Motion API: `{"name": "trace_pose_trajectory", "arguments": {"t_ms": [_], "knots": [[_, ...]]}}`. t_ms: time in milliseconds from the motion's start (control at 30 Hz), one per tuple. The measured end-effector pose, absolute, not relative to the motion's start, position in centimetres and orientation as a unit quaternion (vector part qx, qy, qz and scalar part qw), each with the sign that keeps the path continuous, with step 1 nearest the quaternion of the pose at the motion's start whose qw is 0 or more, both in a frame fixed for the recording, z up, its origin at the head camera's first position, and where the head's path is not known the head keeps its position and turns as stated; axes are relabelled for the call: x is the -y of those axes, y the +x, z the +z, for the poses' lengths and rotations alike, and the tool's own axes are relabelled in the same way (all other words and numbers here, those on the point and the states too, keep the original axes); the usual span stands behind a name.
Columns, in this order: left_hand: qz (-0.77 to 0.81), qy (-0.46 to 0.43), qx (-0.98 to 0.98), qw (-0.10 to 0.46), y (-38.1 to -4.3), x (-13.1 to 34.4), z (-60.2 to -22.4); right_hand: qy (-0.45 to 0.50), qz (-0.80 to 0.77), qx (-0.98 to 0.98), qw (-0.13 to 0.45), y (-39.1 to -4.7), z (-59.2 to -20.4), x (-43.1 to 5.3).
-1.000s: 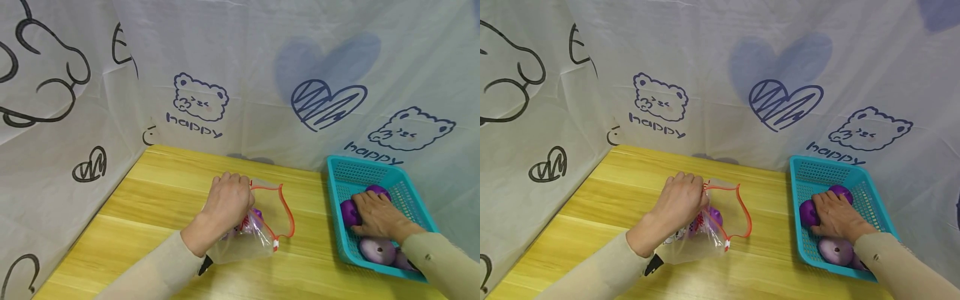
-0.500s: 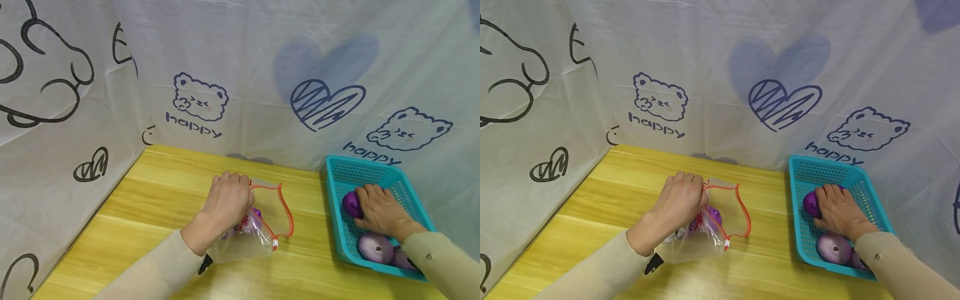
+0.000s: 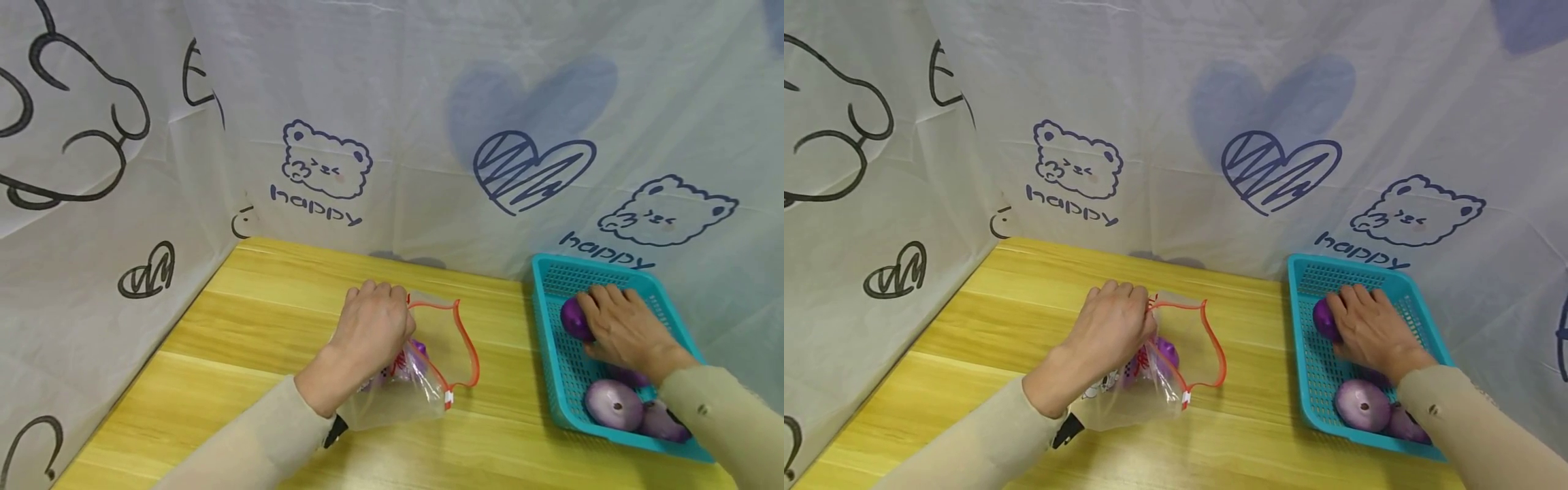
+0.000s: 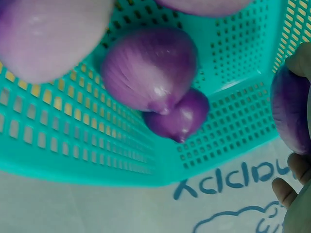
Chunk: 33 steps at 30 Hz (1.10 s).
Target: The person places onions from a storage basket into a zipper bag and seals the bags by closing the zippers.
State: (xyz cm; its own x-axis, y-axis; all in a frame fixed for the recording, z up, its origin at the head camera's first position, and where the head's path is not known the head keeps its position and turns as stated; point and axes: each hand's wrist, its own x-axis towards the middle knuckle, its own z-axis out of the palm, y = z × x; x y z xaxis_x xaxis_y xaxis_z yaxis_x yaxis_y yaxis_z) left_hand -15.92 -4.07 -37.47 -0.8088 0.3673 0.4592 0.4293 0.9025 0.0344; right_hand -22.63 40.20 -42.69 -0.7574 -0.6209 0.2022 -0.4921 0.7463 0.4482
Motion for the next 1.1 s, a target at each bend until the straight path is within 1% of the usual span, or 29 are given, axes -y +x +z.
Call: {"name": "trace_pose_trajectory", "arguments": {"t_ms": [200,433,633,1100], "knots": [[-0.070,-0.206,0.950,0.224,-16.1,4.2,-37.4,0.325,-0.199,0.905,0.188,-23.3,-41.2,-38.9],[-0.072,-0.203,0.950,0.226,-16.0,4.4,-37.3,0.328,-0.210,0.901,0.189,-23.6,-39.2,-37.0],[-0.074,-0.205,0.949,0.229,-16.1,4.5,-37.4,0.339,-0.214,0.892,0.210,-23.5,-37.8,-35.4],[-0.069,-0.209,0.943,0.249,-16.1,4.5,-37.4,0.363,-0.187,0.885,0.226,-22.6,-36.3,-30.8]]}}
